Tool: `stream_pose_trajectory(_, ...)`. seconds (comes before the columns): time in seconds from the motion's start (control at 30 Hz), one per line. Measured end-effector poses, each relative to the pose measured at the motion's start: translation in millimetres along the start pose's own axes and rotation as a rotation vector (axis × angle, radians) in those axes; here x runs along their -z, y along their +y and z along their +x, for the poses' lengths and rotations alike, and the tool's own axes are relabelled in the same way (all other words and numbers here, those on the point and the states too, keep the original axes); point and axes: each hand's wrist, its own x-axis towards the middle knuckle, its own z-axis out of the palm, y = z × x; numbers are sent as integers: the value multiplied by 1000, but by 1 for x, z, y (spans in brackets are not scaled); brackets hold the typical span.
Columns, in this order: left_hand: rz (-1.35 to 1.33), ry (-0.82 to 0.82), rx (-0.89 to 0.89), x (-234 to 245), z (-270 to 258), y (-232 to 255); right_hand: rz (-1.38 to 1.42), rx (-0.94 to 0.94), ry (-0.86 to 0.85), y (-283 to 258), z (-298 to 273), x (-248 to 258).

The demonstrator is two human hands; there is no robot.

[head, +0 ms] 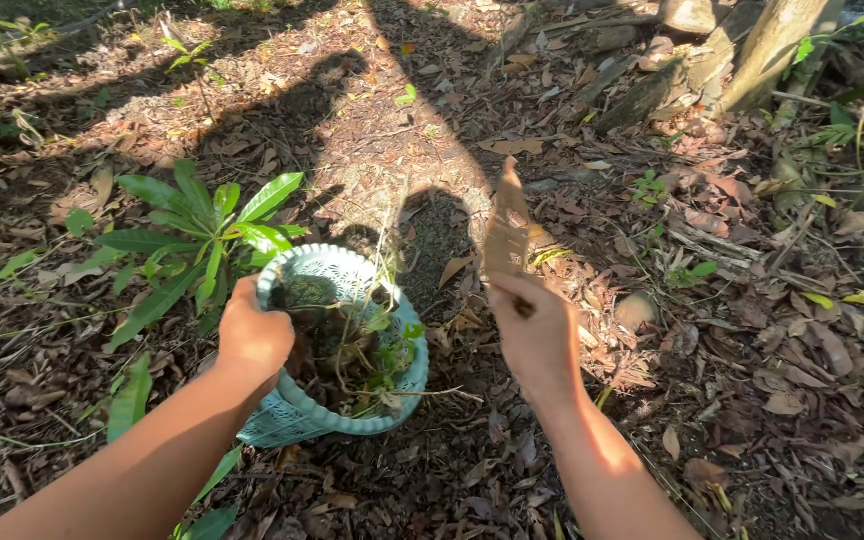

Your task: Gathering dried leaves and plant debris from the ground into a plastic basket.

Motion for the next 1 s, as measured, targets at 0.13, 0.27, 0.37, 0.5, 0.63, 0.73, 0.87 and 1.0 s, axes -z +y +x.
stream_pose_trajectory(0.13, -56, -37, 15, -6, 0, 2, 341, -71, -374, -45, -26, -26)
stream_pose_trajectory(0.27, -97, -25, 73, -5, 1, 8, -83, 394, -459, -16, -23, -48)
stream_pose_trajectory(0.37, -100, -37, 203, 4, -11, 34, 45, -153, -258, -41, -6, -4)
stream_pose_trajectory(0.5, -106, -7, 165, -9, -17, 20, 197, -214, 32, 104, 80, 15)
stream_pose_trajectory(0.63, 45, 56, -269, -17, -23, 18, -108, -342, 93, 169, 89, 36)
stream_pose_trajectory(0.73, 97, 45, -331, -25, -27, 29, -244, -492, 13, 225, 86, 21)
stream_pose_trajectory(0.87, 63, 22, -302, -32, -27, 41, -362, -117, -27, 290, 81, -9)
stream_pose_trajectory(1.0, 93, 8, -248, -32, -26, 49, -342, 51, 72, 277, 82, -30)
